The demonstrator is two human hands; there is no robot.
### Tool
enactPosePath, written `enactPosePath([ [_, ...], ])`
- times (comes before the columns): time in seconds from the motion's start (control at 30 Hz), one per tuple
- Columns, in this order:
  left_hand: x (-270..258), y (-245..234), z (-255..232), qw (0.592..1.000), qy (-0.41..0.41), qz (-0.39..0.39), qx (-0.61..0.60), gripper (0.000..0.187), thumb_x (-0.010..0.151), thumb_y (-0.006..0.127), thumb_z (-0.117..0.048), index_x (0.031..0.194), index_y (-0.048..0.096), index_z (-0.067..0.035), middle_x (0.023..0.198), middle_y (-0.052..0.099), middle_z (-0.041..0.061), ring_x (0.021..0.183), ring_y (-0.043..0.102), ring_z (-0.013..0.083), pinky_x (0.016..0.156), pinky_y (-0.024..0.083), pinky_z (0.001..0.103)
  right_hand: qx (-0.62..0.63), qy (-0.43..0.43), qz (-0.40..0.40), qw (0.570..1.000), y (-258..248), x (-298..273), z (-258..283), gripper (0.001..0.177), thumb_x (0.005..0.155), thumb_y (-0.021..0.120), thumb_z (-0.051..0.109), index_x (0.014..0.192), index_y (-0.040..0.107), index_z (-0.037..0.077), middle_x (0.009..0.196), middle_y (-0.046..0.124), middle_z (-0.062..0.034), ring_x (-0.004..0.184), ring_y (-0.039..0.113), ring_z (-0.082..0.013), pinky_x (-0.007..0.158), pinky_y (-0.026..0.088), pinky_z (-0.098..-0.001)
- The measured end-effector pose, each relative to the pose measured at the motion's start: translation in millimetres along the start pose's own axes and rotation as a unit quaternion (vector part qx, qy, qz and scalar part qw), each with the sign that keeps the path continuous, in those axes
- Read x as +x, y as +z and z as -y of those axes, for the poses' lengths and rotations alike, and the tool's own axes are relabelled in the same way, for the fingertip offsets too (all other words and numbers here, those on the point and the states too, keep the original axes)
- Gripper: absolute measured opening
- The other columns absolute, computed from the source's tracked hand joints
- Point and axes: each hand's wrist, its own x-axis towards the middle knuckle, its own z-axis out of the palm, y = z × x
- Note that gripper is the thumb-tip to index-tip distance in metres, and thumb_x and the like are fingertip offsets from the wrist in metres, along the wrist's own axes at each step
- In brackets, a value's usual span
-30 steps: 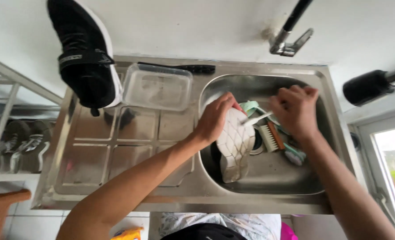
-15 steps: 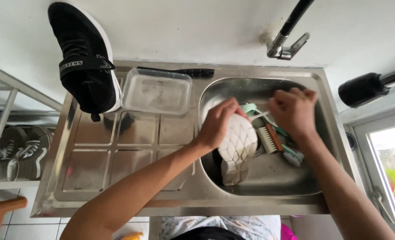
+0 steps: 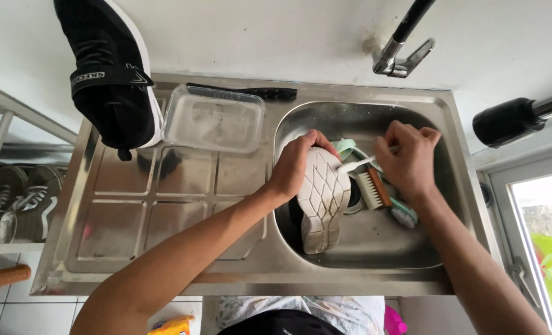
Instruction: Cleaning the sole of a white sneaker in a sink using a toothbrush and a larger scrubbing brush.
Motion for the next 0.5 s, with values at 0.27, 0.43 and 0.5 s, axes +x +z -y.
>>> enactPosePath([
  [0.27,3.6,-1.8,8.2,0.998,0.061,0.004,0.016,0.058,0.105,0.028,-0.039,0.091,0.075,-0.008,0.092,0.073,0.016,0.098,0.067,0.0266,0.102,0.046,0.034,0.021,-0.021,-0.015,0.999,10.8,-1.7,-21.1,0.026,0.085,0.069,0.018,0.072,0.046,0.017,0.061,0.049,-0.0036,0.066,0.055,-0.0279,0.096,0.03,-0.0372],
  [0.43,-1.7,5.9,-0.2,0.995,0.094,0.015,-0.006,0.059,0.106,0.028,-0.037,0.088,0.075,-0.007,0.09,0.073,0.016,0.097,0.067,0.0262,0.101,0.047,0.034,-0.018,-0.053,-0.02,0.998,2.3,8.1,-12.8,0.026,0.084,0.07,0.017,0.071,0.047,0.016,0.062,0.05,-0.0038,0.068,0.058,-0.0287,0.094,0.031,-0.0398],
  [0.5,-3.9,12.8,-5.1,0.994,0.103,0.029,-0.015,0.058,0.107,0.028,-0.036,0.088,0.075,-0.007,0.09,0.073,0.015,0.097,0.067,0.0266,0.101,0.047,0.035,-0.073,-0.078,-0.023,0.994,10.8,3.7,-4.8,0.027,0.082,0.073,0.018,0.07,0.049,0.015,0.063,0.052,-0.0078,0.069,0.06,-0.03,0.093,0.033,-0.0403],
])
